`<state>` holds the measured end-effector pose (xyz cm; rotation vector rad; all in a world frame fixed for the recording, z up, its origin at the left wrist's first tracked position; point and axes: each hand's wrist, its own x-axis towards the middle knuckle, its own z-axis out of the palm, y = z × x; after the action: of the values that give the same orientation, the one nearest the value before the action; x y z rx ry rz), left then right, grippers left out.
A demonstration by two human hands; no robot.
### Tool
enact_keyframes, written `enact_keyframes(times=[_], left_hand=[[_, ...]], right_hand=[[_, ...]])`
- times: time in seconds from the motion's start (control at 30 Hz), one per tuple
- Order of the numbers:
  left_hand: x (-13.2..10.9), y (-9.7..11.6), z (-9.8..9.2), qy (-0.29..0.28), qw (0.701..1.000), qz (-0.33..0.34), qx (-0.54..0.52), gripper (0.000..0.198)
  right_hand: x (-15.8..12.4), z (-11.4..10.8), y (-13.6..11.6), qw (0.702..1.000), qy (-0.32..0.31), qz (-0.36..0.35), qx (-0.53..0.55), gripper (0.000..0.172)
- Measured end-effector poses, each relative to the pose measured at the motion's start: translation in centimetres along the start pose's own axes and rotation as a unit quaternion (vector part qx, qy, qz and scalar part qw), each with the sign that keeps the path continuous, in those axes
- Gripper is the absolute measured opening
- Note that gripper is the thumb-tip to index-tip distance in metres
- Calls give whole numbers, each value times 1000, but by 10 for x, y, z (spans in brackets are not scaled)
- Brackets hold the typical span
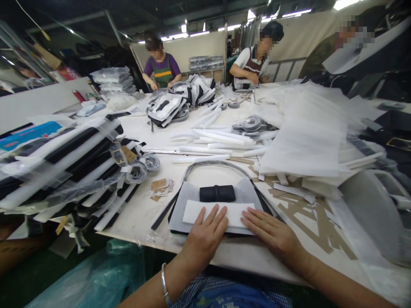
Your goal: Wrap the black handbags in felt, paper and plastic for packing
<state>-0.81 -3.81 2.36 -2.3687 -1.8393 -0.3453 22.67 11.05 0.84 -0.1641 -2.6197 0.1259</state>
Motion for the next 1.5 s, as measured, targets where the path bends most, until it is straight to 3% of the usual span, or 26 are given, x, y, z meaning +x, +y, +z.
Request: enact_keyframes(times=[0.17, 0.33, 0.47, 0.57, 0.73, 0.87, 1.0, 1.07, 1.13, 1.17, 1.23, 1.3, 1.5], left_hand=[[-8, 7, 20, 70, 997, -36, 19, 49], [-10, 6, 27, 115, 993, -20, 36, 49], [-7, 5, 34, 194, 979, -25, 55, 44], [-7, 6, 36, 203, 977, -25, 52, 43], [-9, 2, 33, 178, 983, -16, 38, 49], [-9, -5, 33, 180, 983, 2, 37, 55], [-9, -8, 37, 180, 983, 8, 32, 59], [-9, -9, 38, 183, 982, 12, 39, 59], [-9, -9, 38, 182, 982, 17, 54, 57], [-9, -9, 37, 179, 982, 19, 62, 56], [-9, -9, 36, 170, 982, 23, 77, 55], [-9, -9, 35, 168, 981, 24, 91, 53], [-5, -7, 31, 167, 981, 14, 96, 47]], right_hand=[[1, -2, 1, 1000, -12, -11, -24, 50], [6, -7, 4, 999, -51, -13, -13, 50], [-1, 6, 2, 1000, -5, 14, -3, 47], [-1, 12, -7, 998, 33, 44, -30, 45], [13, -4, -36, 991, 9, 110, -71, 43], [-1, -23, -52, 961, 116, 238, -75, 41], [-43, -49, -46, 892, 205, 392, -92, 28], [-56, -57, -42, 870, 190, 453, -49, 23], [-56, -55, -42, 847, 140, 507, 78, 26], [-51, -50, -44, 820, 110, 536, 168, 31], [-34, -34, -53, 725, 60, 589, 352, 44], [-15, -18, -67, 613, 54, 610, 499, 50], [8, -6, -93, 379, 190, 533, 732, 48]])
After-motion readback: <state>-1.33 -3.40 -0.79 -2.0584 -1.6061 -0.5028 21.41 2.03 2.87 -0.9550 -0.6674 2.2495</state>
